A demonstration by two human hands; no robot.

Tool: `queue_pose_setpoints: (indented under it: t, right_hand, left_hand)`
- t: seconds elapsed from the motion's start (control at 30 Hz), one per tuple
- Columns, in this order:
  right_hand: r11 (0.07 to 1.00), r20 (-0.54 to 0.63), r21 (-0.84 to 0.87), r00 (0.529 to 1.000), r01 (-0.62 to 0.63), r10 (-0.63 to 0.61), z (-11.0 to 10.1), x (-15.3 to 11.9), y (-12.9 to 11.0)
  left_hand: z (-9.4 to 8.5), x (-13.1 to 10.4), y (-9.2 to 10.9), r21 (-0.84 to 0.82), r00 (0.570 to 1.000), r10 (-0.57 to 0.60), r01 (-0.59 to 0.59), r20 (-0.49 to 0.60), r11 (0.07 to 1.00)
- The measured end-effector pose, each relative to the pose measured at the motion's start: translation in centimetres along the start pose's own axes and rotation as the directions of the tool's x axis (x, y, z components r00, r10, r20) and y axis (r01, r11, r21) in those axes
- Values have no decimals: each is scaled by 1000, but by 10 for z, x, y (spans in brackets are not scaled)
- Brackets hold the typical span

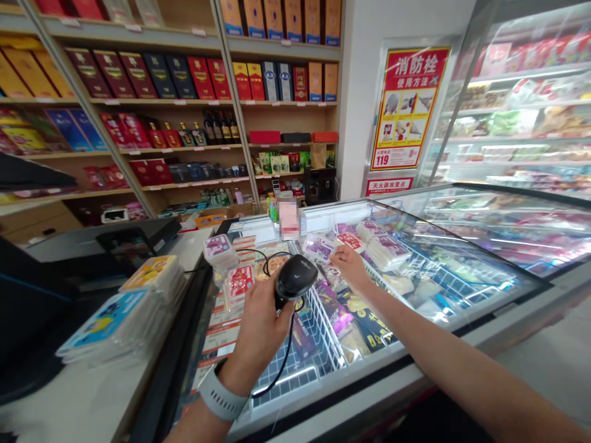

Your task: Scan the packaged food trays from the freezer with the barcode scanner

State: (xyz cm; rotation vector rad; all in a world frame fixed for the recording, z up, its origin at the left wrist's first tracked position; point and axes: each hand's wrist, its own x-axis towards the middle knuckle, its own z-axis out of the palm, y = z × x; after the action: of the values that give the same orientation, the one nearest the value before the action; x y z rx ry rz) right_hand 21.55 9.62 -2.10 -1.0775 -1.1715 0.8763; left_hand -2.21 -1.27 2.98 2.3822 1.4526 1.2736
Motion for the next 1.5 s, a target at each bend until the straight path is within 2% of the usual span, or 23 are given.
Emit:
queue_pose_setpoints:
  t: [0.1,0.33,0.63,0.8,1.0,1.5]
  right_hand:
    - [997,25,81,1000,-7,5,3,-4,-5]
    - [994,20,109,1000,-12,10,5,-8,-15]
    - [998,24,47,999,-36,35,3,-10,-18]
    - [998,35,50,999,-38,37,4,-11,-19]
    - [998,38,53,998,-42,40,6,-13,-19]
    - [998,42,46,999,-34,32,5,-13,-24]
  left_hand:
    - [0,1,-1,8,1000,-12,12,15,1000]
    - [1,2,-1,31,1000,-15,14,19,999]
    - [1,2,0,54,999,-32,30,37,998]
    - [1,0,1,60,1000,0,-2,28,998]
    - [1,1,0,39,998,-37,35,48,999]
    - [-1,2,2,40,998,-33,31,59,999]
